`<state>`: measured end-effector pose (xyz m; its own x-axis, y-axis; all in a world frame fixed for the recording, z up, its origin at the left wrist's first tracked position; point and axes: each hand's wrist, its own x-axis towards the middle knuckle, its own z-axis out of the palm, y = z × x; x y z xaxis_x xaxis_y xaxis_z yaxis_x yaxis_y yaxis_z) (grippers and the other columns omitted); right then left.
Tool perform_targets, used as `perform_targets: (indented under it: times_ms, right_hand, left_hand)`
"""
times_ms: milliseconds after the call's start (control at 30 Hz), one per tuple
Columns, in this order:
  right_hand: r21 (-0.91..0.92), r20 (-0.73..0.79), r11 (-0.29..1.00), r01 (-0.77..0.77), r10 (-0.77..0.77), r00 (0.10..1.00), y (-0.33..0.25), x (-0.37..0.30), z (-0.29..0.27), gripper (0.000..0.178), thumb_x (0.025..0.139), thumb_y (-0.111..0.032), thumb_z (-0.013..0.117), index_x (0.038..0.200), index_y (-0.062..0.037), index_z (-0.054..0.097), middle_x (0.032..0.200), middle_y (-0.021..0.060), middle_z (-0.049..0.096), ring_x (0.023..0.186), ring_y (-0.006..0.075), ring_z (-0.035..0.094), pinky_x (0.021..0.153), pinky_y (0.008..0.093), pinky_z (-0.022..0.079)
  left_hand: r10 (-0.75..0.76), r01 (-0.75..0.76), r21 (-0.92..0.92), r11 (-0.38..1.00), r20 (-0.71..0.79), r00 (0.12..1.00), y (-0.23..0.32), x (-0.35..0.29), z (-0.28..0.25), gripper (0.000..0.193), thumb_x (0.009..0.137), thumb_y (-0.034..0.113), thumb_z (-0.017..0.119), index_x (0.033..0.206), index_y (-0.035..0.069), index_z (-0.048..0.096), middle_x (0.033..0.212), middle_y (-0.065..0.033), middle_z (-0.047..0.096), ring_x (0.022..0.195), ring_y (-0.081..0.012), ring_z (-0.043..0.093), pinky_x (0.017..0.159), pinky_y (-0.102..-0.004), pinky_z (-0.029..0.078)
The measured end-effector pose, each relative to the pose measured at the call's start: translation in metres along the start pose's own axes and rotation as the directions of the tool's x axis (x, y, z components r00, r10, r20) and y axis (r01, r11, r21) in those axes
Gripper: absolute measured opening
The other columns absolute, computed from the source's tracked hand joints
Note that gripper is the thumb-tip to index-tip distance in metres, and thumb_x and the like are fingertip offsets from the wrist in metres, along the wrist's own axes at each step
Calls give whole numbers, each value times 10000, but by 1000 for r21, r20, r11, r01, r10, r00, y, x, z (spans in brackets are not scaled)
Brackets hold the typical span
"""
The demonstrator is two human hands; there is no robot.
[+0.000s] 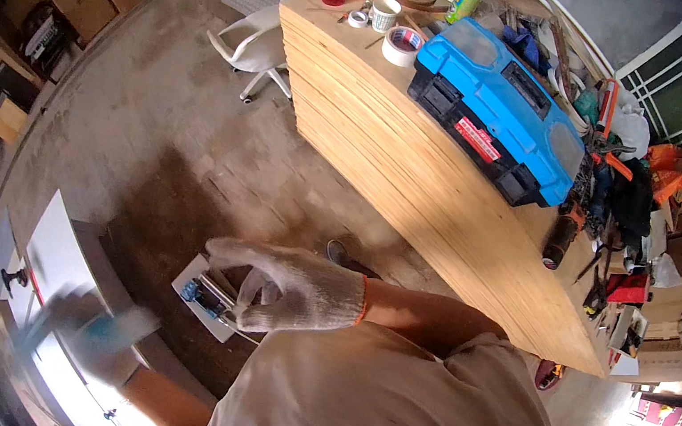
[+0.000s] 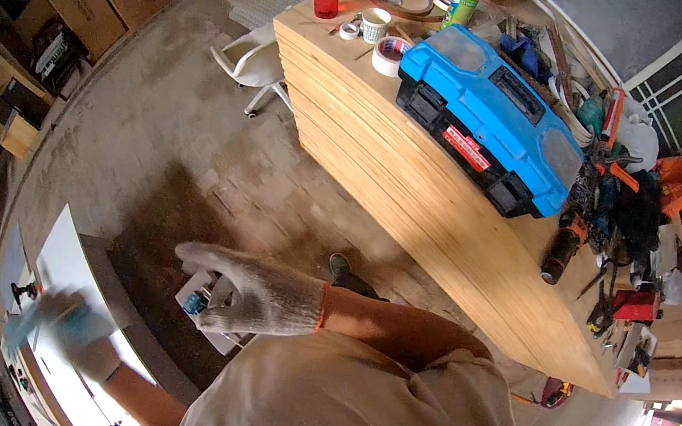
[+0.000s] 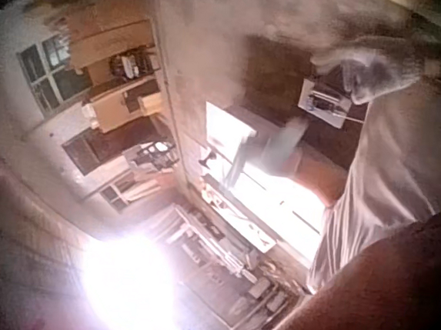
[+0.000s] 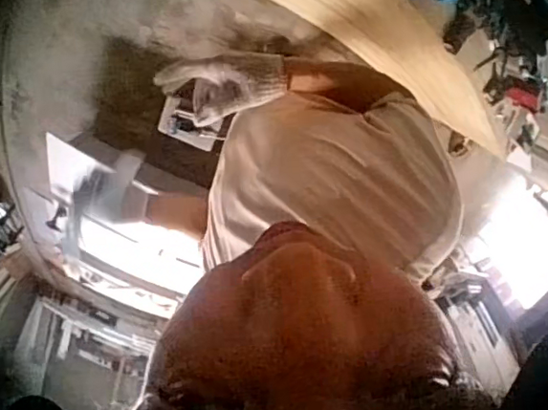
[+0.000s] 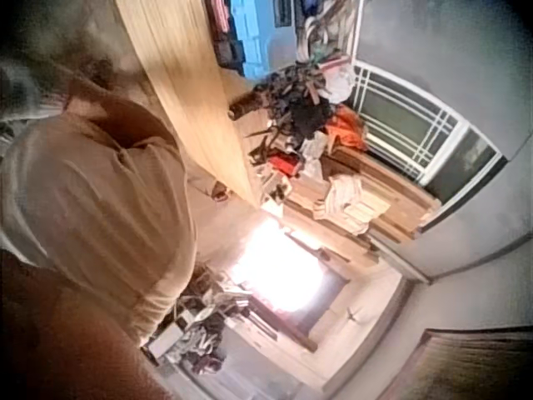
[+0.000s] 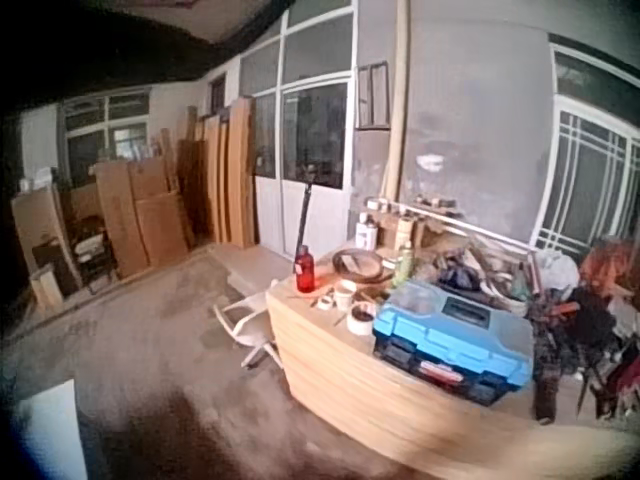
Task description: The person uses a drill to fasten a white panel to a wooden frame. They then use a T-square to align the panel and retrieve a tape measure from a toolbox. Finally, they measure the panel's dimensions using the tape measure.
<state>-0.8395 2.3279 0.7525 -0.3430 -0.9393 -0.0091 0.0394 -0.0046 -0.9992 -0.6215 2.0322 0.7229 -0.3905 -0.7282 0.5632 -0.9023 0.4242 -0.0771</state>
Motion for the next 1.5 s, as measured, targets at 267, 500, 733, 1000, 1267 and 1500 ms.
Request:
perform_targets:
  times_ms: [267,500,733,1000,1267,1500]
  right_hand:
    - [-317,-374,941,-118,-10,927,55,6,-64,269,983,-321,718,1069,-67,706,833,78,690,739,181,677,713,375,576]
    - [-425,-756,894,-143,-264,599,-33,5,-271,393,975,-427,675,948,-47,773,803,89,768,754,203,758,715,360,592]
    - [-765,-496,-127,-631,-508,704,-100,-37,-384,446,1037,-421,569,1226,-45,715,1173,213,726,1060,358,704,956,445,517]
    - [-728,-403,676,-110,-294,866,-4,117,-250,109,965,-76,669,976,-4,749,847,102,742,735,203,721,672,327,560]
    - [-713,-259,610,-345,228,938,156,292,-226,278,1024,-242,634,1009,18,732,943,203,749,815,342,735,757,387,578]
    - [-875,-182,280,-395,564,805,290,440,-230,286,1010,-275,637,1015,1,715,904,175,752,825,221,749,737,372,583]
  left_hand:
    - [792,240,-912,333,409,453,211,-36,-28,204,927,41,734,1116,-36,747,897,-79,719,806,-176,673,763,-310,545]
    - [764,407,-877,255,441,471,250,-31,13,339,1013,21,637,1341,-62,651,1167,-104,729,986,-151,707,901,-289,574]
    - [853,334,-931,-150,49,520,301,56,-45,212,968,46,644,1117,-81,727,1128,-167,753,1018,-282,731,921,-394,582]
    - [376,208,-469,-858,-300,877,324,112,-92,358,961,241,742,1130,-70,688,925,-254,710,765,-310,722,687,-386,604]
    - [-156,-147,68,-987,-166,974,273,231,10,394,1071,182,590,1239,-173,619,1176,-354,650,981,-423,715,850,-462,620]
    - [-221,-259,-91,-962,-301,928,170,396,112,401,1056,215,598,1156,-168,661,1090,-337,658,859,-388,708,769,-455,606]
